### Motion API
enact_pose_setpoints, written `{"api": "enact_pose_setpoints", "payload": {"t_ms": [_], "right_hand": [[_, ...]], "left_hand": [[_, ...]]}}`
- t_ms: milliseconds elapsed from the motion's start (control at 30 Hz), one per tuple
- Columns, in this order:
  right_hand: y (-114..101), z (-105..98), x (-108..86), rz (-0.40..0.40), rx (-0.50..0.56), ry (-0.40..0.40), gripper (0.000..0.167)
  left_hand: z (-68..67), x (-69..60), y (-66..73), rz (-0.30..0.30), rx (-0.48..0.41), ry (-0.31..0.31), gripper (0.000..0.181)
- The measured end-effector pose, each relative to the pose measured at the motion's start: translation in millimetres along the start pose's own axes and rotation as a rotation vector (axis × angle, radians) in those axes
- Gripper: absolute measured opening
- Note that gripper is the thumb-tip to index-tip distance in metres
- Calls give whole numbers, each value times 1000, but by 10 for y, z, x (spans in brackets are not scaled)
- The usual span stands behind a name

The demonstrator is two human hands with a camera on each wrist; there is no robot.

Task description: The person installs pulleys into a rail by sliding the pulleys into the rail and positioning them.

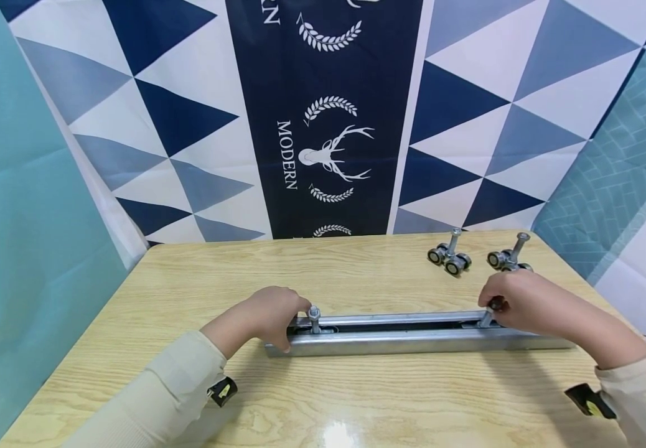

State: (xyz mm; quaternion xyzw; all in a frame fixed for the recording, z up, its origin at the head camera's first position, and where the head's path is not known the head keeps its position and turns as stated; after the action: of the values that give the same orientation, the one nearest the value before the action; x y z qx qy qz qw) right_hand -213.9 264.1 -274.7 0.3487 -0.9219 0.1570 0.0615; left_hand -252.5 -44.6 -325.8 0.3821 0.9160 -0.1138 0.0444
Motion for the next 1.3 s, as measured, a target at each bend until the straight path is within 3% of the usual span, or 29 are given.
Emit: {"api": "enact_pose_setpoints", "payload": {"t_ms": [900,1300], "right_hand": [[-188,80,161,-45,49,-5,26],[-273,119,252,-34,87,-55,27]], "left_hand": [[-3,-3,-1,5,-3,6,64],[-17,-6,2,9,-8,6,64]]}}
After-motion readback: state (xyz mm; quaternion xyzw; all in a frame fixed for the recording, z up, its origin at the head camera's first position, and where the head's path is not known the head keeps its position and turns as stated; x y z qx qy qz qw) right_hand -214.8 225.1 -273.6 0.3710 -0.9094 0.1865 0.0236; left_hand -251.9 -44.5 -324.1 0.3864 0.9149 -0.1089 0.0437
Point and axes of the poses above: each hand's wrist, its own x-axis towards the middle knuckle, its own z-axis out of the palm, y = z × x, the point moved 8 cm from there along x, towards the middle knuckle, and after that the axes turned 9 degrees about x, right-handed, at the moved point
